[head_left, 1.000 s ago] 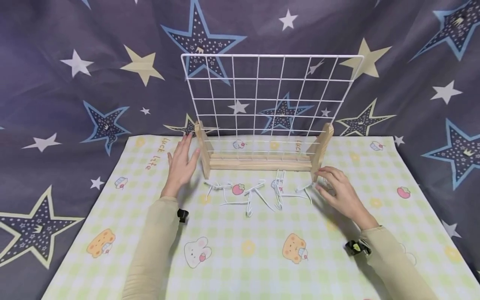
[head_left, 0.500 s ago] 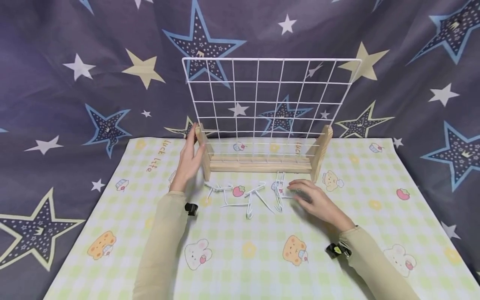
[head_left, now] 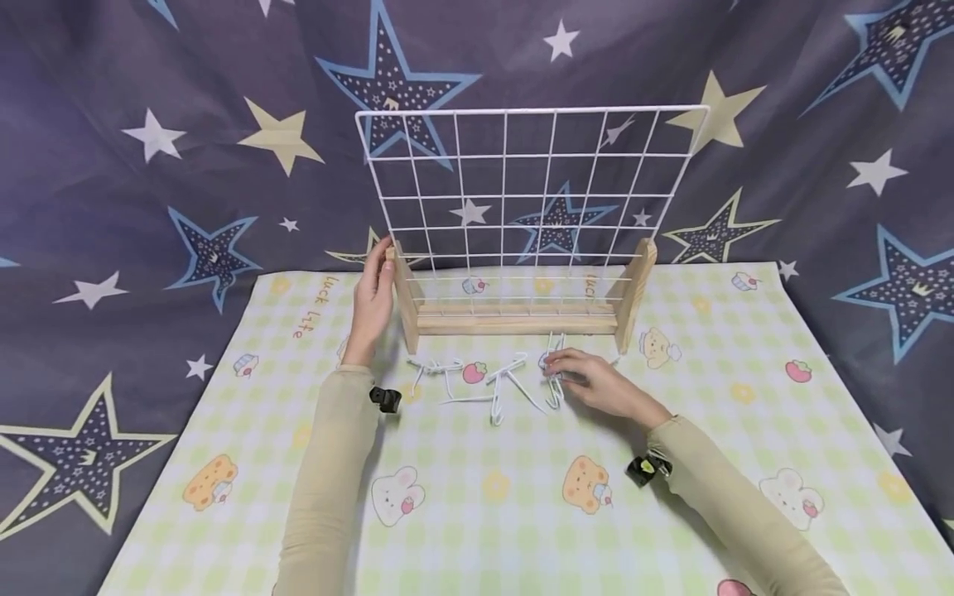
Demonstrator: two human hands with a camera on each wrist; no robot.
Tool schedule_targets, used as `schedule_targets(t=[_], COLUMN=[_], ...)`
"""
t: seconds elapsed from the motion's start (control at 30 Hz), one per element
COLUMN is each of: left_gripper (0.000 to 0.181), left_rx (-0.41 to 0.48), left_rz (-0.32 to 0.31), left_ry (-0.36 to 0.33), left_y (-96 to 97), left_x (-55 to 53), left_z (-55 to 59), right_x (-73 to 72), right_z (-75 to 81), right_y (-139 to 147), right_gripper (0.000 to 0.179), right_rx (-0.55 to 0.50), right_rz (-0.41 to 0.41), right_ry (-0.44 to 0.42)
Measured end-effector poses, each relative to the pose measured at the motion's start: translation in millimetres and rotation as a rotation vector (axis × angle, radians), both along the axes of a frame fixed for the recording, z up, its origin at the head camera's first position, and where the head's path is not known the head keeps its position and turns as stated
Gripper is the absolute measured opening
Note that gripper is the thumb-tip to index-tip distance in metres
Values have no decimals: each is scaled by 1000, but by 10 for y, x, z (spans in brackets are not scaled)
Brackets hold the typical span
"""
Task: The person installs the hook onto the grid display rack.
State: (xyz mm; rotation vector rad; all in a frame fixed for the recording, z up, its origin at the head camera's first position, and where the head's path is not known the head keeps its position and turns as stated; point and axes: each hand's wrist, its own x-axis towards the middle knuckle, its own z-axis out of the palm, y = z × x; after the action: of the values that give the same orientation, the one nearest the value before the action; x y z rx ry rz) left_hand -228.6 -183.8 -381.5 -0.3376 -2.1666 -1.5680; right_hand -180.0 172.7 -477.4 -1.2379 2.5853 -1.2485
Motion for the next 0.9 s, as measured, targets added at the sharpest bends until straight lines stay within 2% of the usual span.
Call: schedule_targets(t=[0.2, 0.4, 0.57, 0.73, 0.9], left_gripper=[37, 37, 38, 39, 39], left_rx=[77, 103, 103, 108, 99], left_rz=[6, -2, -17, -27, -27], left_ry=[2, -5, -23, -1, 11], left_y=[-21, -12, 3, -2, -12], left_x=[-34, -51, -38, -45, -52], left_z=[-50, -32, -19, -30, -55], right_x=[-9, -22, -19, -27, -17], right_z=[12, 17, 7, 16, 52], right_y=[-38, -48, -15, 7, 13], right_gripper=[25, 18, 15, 13, 13], right_rx=[46, 55, 6, -51, -64], right_rz=[-39, -57, -61, -78, -97], right_ry=[-26, -51, -56, -57, -89])
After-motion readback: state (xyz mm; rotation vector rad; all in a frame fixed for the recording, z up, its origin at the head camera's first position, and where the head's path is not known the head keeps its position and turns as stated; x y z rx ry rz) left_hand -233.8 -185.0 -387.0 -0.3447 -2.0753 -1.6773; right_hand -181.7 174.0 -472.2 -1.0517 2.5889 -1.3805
